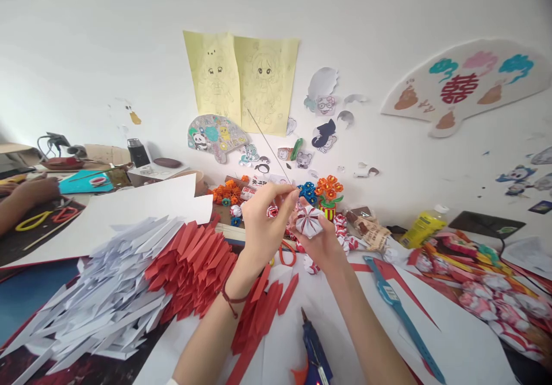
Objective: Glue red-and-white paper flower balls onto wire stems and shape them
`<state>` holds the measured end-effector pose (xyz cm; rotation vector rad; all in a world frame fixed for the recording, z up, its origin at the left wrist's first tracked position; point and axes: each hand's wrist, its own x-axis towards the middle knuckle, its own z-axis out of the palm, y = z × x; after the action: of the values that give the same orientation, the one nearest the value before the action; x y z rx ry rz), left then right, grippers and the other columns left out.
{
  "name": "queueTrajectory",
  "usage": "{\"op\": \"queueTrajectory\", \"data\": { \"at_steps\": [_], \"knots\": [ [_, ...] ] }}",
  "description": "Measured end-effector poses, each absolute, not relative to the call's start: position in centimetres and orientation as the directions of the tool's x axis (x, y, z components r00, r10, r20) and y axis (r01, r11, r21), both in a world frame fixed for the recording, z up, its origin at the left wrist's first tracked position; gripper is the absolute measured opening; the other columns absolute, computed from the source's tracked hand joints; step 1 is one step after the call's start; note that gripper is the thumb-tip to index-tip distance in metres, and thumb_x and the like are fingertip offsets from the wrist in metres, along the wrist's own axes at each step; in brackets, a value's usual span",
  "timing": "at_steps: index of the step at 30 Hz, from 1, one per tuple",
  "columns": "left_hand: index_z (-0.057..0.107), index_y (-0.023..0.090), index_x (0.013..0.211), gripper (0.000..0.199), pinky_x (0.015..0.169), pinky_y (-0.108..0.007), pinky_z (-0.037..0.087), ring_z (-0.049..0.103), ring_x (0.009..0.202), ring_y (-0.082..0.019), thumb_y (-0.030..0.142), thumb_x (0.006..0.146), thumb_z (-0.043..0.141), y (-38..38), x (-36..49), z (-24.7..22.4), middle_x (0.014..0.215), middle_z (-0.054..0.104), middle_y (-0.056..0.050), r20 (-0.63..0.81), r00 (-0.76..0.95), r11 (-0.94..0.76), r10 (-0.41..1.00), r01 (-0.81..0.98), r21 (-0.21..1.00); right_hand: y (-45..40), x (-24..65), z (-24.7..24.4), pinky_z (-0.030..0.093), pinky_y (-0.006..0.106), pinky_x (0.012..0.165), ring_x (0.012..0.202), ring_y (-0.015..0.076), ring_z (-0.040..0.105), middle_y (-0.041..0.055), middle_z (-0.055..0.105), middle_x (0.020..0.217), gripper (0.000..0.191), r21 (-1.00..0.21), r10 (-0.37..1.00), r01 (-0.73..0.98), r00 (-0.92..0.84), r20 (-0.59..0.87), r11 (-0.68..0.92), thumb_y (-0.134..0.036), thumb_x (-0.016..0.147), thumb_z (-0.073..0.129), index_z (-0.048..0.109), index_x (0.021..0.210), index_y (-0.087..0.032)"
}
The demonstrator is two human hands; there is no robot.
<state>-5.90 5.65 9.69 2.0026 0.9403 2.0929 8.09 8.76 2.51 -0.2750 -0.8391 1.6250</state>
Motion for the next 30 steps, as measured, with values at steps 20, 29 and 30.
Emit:
{"op": "queueTrajectory", "data": {
  "at_steps": [20, 29, 30],
  "knots": [
    [0.066, 0.020, 0.117, 0.032, 0.083, -0.030, 0.048, 0.061, 0.084, -0.016, 0.037, 0.090, 0.071, 6.5, -7.2, 9.7, 0.098, 0.072, -0.005, 0.837, 0.042, -0.801, 0.545, 0.320, 0.505, 8.5, 8.2, 2.7, 0.057, 0.034, 0.085, 0.089, 0.0170, 0.069, -0.0016, 0.075, 0.094, 0.034, -0.650, 0.948, -0.760, -0.222, 0.229, -0.021, -0.040, 0.077, 0.077, 0.070, 0.108, -0.029],
    [0.065, 0.026, 0.126, 0.062, 0.100, -0.042, 0.040, 0.057, 0.116, -0.029, 0.057, 0.075, 0.078, 8.0, -7.8, 9.1, 0.126, 0.069, -0.007, 0.670, 0.482, -0.822, 0.564, 0.404, 0.401, 8.5, 8.4, 2.9, 0.057, 0.033, 0.080, 0.090, 0.0197, 0.066, 0.0002, 0.069, 0.087, 0.032, -0.667, 0.938, -0.743, -0.268, 0.220, -0.056, -0.046, 0.073, 0.077, 0.068, 0.096, -0.026],
    [0.066, 0.026, 0.125, 0.059, 0.099, -0.042, 0.039, 0.057, 0.114, -0.029, 0.057, 0.075, 0.077, 8.0, -7.7, 9.0, 0.123, 0.070, -0.007, 0.663, 0.483, -0.816, 0.572, 0.414, 0.403, 8.5, 8.4, 2.9, 0.057, 0.033, 0.079, 0.089, 0.0198, 0.066, 0.0005, 0.069, 0.087, 0.031, -0.670, 0.937, -0.740, -0.272, 0.220, -0.058, -0.046, 0.073, 0.077, 0.068, 0.095, -0.026]
  ]
}}
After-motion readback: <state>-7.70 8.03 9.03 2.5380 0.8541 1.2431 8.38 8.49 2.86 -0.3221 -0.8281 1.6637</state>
